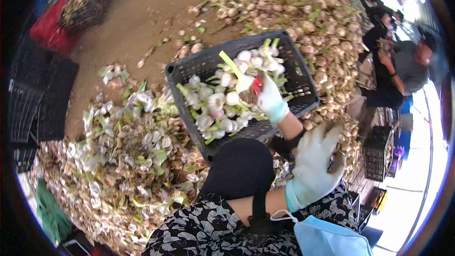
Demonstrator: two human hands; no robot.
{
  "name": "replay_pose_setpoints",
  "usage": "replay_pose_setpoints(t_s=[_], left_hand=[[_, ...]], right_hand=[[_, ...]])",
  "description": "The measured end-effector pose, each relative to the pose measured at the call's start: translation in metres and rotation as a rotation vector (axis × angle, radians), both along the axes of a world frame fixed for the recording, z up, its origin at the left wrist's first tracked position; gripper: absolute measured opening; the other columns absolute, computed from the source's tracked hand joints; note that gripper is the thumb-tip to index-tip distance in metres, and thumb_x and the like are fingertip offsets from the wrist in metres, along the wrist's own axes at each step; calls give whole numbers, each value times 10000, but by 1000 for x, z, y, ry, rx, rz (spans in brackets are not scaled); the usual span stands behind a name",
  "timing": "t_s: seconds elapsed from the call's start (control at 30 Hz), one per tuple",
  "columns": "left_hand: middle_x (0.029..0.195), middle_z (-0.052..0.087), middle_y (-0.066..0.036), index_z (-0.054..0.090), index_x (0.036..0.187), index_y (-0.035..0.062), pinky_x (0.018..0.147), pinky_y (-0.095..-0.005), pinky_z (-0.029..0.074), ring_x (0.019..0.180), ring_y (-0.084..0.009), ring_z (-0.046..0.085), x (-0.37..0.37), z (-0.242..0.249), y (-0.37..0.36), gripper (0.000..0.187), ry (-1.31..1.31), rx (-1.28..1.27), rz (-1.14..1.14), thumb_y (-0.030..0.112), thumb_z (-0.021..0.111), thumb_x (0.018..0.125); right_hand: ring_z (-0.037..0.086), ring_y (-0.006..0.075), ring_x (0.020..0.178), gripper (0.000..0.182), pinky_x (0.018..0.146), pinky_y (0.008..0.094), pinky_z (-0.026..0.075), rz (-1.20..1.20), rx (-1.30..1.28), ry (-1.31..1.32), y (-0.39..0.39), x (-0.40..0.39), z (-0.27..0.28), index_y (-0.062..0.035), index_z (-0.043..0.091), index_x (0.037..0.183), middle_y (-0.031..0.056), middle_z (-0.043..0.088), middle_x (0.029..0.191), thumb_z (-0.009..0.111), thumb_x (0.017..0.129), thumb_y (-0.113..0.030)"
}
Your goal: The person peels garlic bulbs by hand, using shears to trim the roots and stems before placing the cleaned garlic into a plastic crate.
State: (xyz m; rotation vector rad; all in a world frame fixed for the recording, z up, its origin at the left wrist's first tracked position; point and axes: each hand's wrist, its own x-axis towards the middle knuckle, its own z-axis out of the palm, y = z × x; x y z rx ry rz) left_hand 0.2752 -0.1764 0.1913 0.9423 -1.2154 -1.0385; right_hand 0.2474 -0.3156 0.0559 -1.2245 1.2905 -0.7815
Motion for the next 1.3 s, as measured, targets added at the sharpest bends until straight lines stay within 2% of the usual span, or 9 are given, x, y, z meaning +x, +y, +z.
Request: replay_pose_setpoints(t_s=[0.03,0.13,0.37,0.43,0.5,0.83,1.1,1.13,1.3], left_hand=[[1121,510,-218,504,1199,22,880,-416,409,999,-376,509,-2,-2,1,509,41,-20,27,50,619,704],[1119,520,-212,517,1173,-4,879,-386,417,1003,-359,521,0,1,4,485,71,-58,-28,14,617,699],[1064,543,-248,553,1114,-49,769,-384,486,919,-370,575,3,2,21,390,-16,-543,-110,-11,593,728],[1057,557,-246,572,1070,-51,817,-397,476,940,-368,578,5,2,25,336,-93,-578,-123,20,597,743],[1077,552,-242,568,1084,-60,837,-404,471,960,-366,574,-1,-2,26,323,-87,-658,-68,36,574,776],[1119,555,-190,545,1159,-27,852,-327,440,963,-271,564,-43,-20,35,366,-268,-445,-139,1,565,794],[1190,554,-147,527,1176,-63,971,-333,376,1099,-244,510,-82,-23,66,328,-384,-283,-449,44,504,867],[1189,555,-151,520,1184,-65,968,-333,380,1099,-239,511,-88,-26,70,337,-438,-274,-518,50,504,868],[1138,569,-159,506,1175,-101,922,-304,400,1052,-219,521,-124,-42,84,359,-540,-137,-813,105,491,881]], right_hand=[[626,253,796,493,650,338,531,-100,40,-304,15,-6,20,-10,419,1218,145,619,922,614,771,-79],[617,222,808,432,600,318,537,-128,-346,-113,45,-39,30,-59,405,1221,130,573,1050,559,824,20],[505,125,1047,594,904,294,425,-387,-608,-158,106,-81,94,-20,420,1275,73,536,1151,680,743,28],[555,156,961,583,830,304,473,-566,-367,-320,125,-96,108,5,436,1233,89,575,1082,719,725,-33],[553,160,973,614,846,302,467,-610,-584,117,154,-103,128,17,428,1234,99,575,1086,731,706,-62],[541,165,1025,657,911,307,425,-763,-718,-331,308,-167,179,43,424,1221,110,533,1147,761,671,-79],[519,195,1069,804,943,328,406,-1143,-621,338,465,-212,187,39,389,1265,120,526,1147,807,634,-230],[518,190,1072,766,944,318,404,-1140,-582,787,490,-216,188,37,422,1242,124,534,1150,805,640,-244],[548,172,1019,651,918,297,425,-1437,-597,276,604,-215,137,25,446,1218,133,576,1111,762,731,-271]])
